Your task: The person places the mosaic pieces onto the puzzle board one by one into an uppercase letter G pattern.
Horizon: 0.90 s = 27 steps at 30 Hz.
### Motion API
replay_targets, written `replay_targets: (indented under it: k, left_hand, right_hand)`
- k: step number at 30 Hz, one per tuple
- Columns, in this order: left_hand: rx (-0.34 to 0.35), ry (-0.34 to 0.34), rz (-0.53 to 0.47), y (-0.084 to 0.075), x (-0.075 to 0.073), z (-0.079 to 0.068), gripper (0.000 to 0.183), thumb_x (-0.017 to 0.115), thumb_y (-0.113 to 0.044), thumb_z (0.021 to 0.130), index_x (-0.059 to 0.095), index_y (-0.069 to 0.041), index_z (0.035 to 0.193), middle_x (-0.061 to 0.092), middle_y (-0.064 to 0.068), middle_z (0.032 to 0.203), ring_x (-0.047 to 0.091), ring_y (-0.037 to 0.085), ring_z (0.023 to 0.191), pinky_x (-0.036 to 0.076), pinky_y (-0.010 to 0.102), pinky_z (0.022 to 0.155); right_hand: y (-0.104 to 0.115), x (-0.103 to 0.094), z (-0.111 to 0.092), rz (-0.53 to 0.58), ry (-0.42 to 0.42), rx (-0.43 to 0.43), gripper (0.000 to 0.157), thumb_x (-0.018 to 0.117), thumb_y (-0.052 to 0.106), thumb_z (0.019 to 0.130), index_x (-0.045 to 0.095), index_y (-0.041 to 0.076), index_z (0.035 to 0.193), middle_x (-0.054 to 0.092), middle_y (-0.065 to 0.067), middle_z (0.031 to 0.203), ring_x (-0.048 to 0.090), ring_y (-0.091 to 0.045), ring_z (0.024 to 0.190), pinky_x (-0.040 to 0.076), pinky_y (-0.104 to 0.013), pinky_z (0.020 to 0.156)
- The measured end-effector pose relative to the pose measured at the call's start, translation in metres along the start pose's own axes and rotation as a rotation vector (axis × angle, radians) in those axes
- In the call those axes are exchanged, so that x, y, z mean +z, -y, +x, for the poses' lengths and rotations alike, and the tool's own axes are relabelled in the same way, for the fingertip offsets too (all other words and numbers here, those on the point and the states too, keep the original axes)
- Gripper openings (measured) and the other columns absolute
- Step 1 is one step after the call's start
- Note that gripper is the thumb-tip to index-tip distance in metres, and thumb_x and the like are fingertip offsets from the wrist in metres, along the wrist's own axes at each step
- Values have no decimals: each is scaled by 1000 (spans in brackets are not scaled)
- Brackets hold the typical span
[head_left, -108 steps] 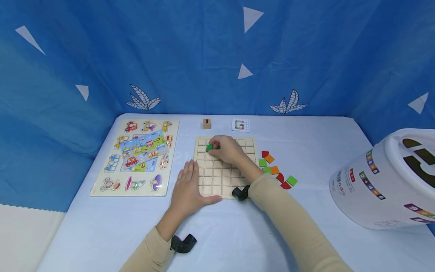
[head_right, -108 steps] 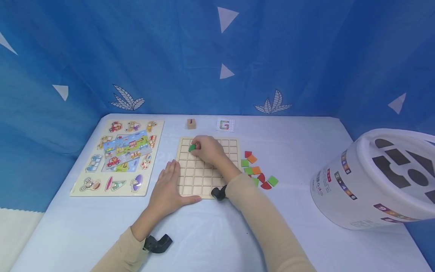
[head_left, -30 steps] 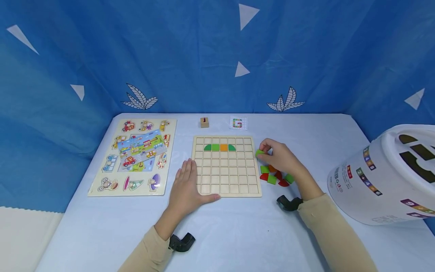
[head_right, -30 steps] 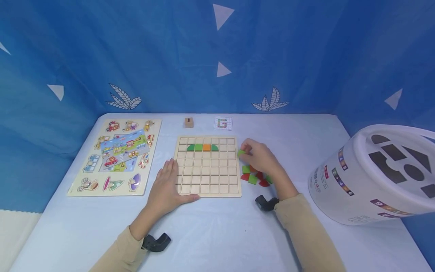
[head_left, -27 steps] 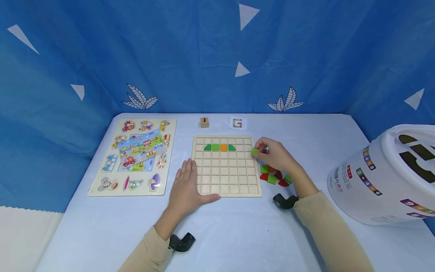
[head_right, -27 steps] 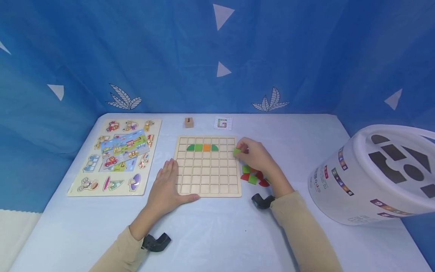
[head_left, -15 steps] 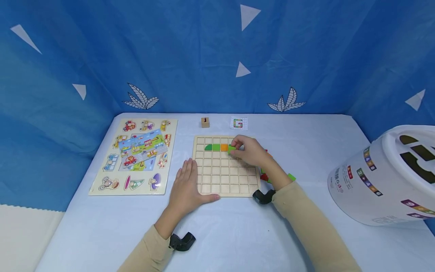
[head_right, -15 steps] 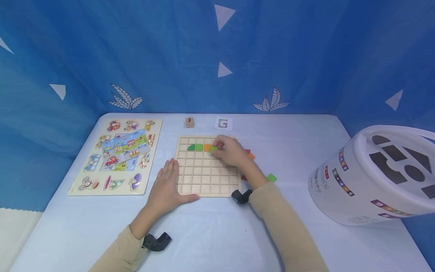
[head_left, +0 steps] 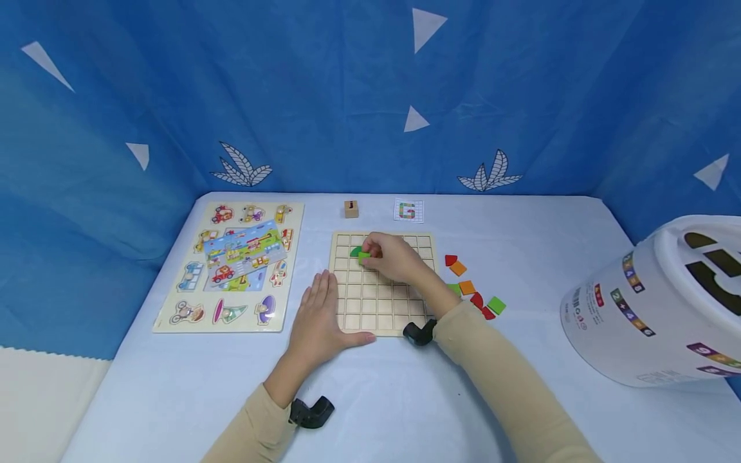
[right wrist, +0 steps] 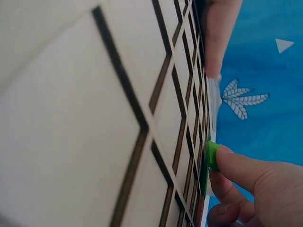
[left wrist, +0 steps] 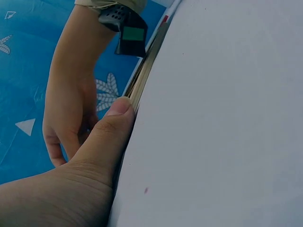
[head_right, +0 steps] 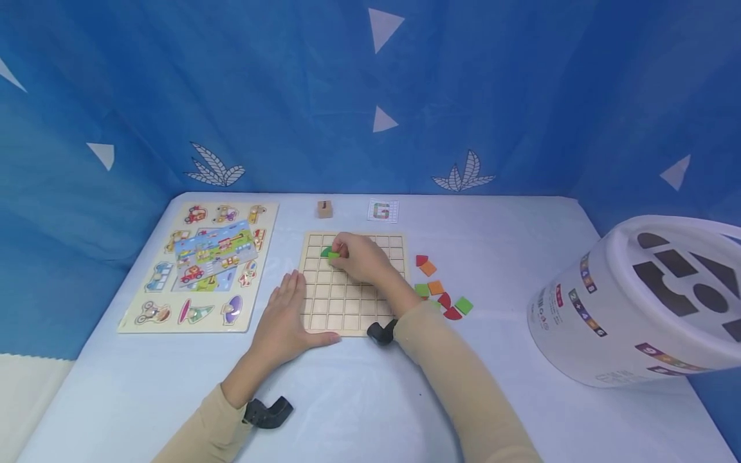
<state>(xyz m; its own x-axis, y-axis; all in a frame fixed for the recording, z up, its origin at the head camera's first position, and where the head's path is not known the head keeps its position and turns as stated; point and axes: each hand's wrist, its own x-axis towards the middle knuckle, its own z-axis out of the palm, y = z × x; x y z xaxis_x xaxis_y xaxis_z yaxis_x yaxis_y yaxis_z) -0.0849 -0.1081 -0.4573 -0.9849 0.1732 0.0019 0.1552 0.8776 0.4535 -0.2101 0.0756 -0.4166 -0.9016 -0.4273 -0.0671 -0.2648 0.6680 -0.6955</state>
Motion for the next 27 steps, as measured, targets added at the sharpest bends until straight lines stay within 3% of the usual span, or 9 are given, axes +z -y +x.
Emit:
replay_targets:
  k: [5, 17, 23, 27]
  left_hand:
    - [12, -12, 3, -1, 0, 0, 141, 69, -85, 61, 15, 3, 157, 11, 18, 166, 6, 32, 156, 11, 49, 127]
    - [11, 4, -2, -1, 0, 1, 141, 67, -86, 62, 12, 2, 157, 9, 18, 167, 4, 31, 156, 10, 48, 127]
    - [1, 2, -14, 0, 1, 1, 142, 69, -85, 61, 11, 2, 157, 9, 18, 167, 4, 31, 156, 11, 50, 126]
    - [-2, -2, -19, 0, 1, 1, 142, 71, -84, 61, 12, 2, 157, 9, 19, 167, 4, 32, 156, 11, 50, 126]
  right_hand:
    - [5, 7, 3, -67, 13, -18, 13, 72, 24, 92, 65, 19, 101, 62, 3, 85, 55, -15, 73, 46, -29, 67]
    - [10, 9, 0, -225, 18, -73, 13, 72, 25, 92, 76, 19, 103, 64, 4, 98, 58, -12, 85, 51, -30, 76]
    - [9, -1, -10, -186, 65, -105, 17, 71, 25, 92, 76, 20, 108, 65, 5, 102, 59, -13, 90, 52, -32, 84]
    - [4, -13, -20, -160, 51, -85, 23, 71, 26, 93, 72, 19, 114, 65, 4, 101, 58, -15, 91, 51, -33, 83]
